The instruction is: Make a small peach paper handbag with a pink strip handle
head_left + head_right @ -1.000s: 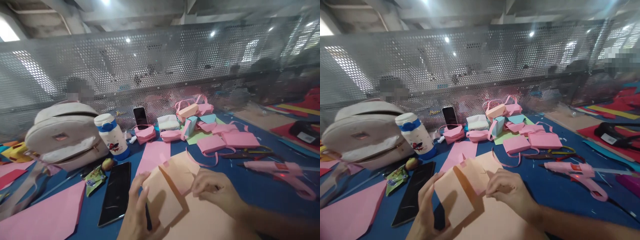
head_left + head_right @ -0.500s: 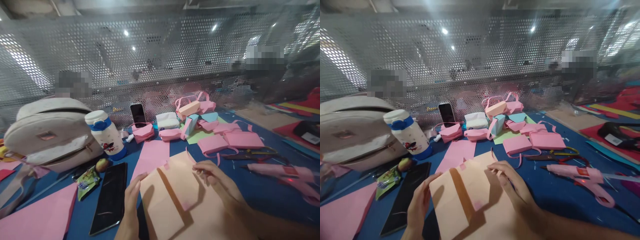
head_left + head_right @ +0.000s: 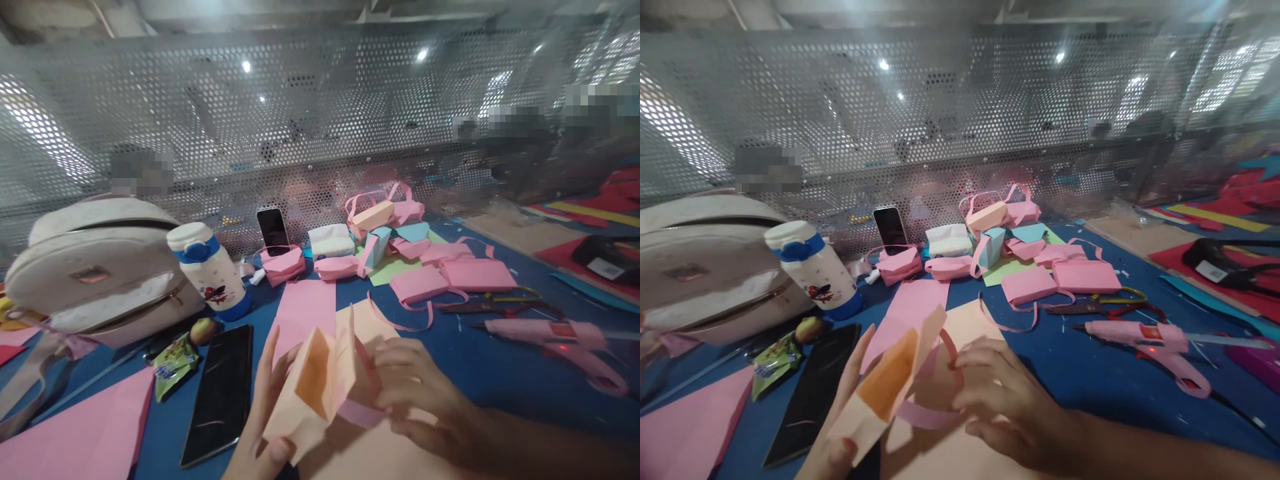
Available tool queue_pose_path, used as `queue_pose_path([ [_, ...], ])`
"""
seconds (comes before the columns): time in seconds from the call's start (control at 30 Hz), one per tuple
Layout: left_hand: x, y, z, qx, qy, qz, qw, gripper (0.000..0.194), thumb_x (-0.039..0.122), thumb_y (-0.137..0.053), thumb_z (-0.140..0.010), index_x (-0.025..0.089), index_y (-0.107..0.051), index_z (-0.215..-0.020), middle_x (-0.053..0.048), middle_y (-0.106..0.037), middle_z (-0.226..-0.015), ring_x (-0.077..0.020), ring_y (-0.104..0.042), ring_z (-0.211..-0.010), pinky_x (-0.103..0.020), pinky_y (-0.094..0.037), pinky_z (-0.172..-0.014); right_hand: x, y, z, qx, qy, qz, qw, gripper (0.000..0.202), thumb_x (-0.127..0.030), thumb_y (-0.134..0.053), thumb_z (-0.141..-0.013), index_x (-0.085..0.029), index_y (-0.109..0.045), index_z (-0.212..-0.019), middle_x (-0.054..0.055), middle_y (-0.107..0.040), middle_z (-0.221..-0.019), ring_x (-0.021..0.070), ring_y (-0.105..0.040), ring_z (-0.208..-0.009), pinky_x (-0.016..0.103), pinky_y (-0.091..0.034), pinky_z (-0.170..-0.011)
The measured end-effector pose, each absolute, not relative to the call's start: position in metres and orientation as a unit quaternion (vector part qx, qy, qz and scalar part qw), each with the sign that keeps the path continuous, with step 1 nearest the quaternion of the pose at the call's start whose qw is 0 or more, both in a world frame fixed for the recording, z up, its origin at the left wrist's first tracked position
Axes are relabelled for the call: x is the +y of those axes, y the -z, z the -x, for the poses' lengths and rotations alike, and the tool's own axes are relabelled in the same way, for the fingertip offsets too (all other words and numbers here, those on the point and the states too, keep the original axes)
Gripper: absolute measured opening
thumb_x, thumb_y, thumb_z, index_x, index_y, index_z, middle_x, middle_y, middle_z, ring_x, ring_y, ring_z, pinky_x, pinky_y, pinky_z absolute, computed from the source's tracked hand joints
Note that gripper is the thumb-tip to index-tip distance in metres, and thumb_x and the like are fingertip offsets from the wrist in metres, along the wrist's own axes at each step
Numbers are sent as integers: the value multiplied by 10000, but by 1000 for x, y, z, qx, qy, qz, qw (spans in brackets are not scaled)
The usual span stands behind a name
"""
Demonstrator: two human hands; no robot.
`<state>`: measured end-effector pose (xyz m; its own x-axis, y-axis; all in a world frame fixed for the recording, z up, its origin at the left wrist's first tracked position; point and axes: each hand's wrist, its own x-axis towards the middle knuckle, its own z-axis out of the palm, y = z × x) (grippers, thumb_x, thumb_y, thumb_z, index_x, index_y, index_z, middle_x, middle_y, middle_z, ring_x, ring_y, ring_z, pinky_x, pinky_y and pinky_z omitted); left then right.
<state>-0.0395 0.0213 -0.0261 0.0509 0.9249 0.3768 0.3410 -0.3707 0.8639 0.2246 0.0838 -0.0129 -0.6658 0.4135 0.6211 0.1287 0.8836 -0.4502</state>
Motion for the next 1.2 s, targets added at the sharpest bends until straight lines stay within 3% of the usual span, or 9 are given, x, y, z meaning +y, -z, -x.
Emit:
queue_pose_path([
  [0.1,18,19,41,458,-517,-634,349,1028,797,-495,-812,302,-19,-1577,-156,-379,-1537,-401,-401,-1398,-565,-451,-1071,86,12,-224,-888,-193,132,397,183,-410,-530,-995,-236,-561,-1045,86,-615,-1119,237,-539,-1150,391,-422,-1027],
  [0.17,17,19,41,470,-525,-636,314,995,701,-582,-839,315,-36,-1576,-151,-336,-1564,-394,-340,-1435,-559,-449,-1077,88,11,-223,-882,-206,128,404,229,-446,-477,-1016,-232,-551,-990,73,-630,-1044,223,-562,-1083,393,-428,-997],
  [0.4,12,16,37,497,-520,-649,250,1003,529,-685,-825,276,-67,-1574,-185,-309,-1555,-414,-345,-1424,-626,-381,-1102,87,9,-217,-866,-262,141,403,221,-369,-485,-1028,-219,-577,-895,45,-621,-945,201,-557,-985,388,-427,-928],
  [0.63,1,13,25,528,-520,-642,197,1030,397,-767,-795,287,-93,-1567,-182,-258,-1575,-432,-309,-1433,-664,-318,-1127,89,7,-219,-832,-335,217,384,419,-557,-376,-1015,-218,-586,-888,56,-602,-931,224,-549,-931,391,-440,-863],
  [0.77,0,20,30,506,-488,-699,130,1052,399,-814,-758,273,-143,-1559,-201,-253,-1555,-451,-273,-1434,-697,-261,-1132,92,11,-216,-815,-326,280,388,329,-484,-483,-989,-213,-576,-828,42,-614,-850,208,-579,-845,331,-468,-772],
  [0.9,0,20,37,473,-445,-756,81,1163,497,-873,-664,284,-161,-1559,-207,-297,-1500,-445,-333,-1400,-634,-407,-1070,93,12,-212,-789,-351,321,389,210,-341,-544,-947,-204,-611,-802,29,-637,-799,184,-613,-785,269,-492,-702],
  [0.97,-4,15,36,460,-433,-773,59,1031,521,-834,-708,281,-260,-1531,-191,-334,-1460,-405,-392,-1373,-535,-483,-1035,94,9,-211,-771,-371,336,394,192,-325,-544,-935,-199,-623,-815,28,-654,-811,179,-625,-782,250,-502,-684],
  [1.1,-14,4,30,432,-390,-813,7,475,411,-721,-868,292,-574,-1304,-128,-440,-1342,-277,-570,-1184,-342,-550,-902,97,-8,-208,-775,-367,344,382,178,-309,-549,-919,-191,-631,-814,16,-672,-793,168,-618,-729,241,-487,-650],
  [1.2,-19,0,27,368,-404,-834,-70,372,418,-692,-893,256,-628,-1222,-106,-603,-1178,-235,-635,-1019,-319,-529,-822,101,-21,-203,-794,-350,332,371,145,-269,-554,-915,-189,-640,-831,14,-689,-812,169,-623,-760,250,-477,-702],
])
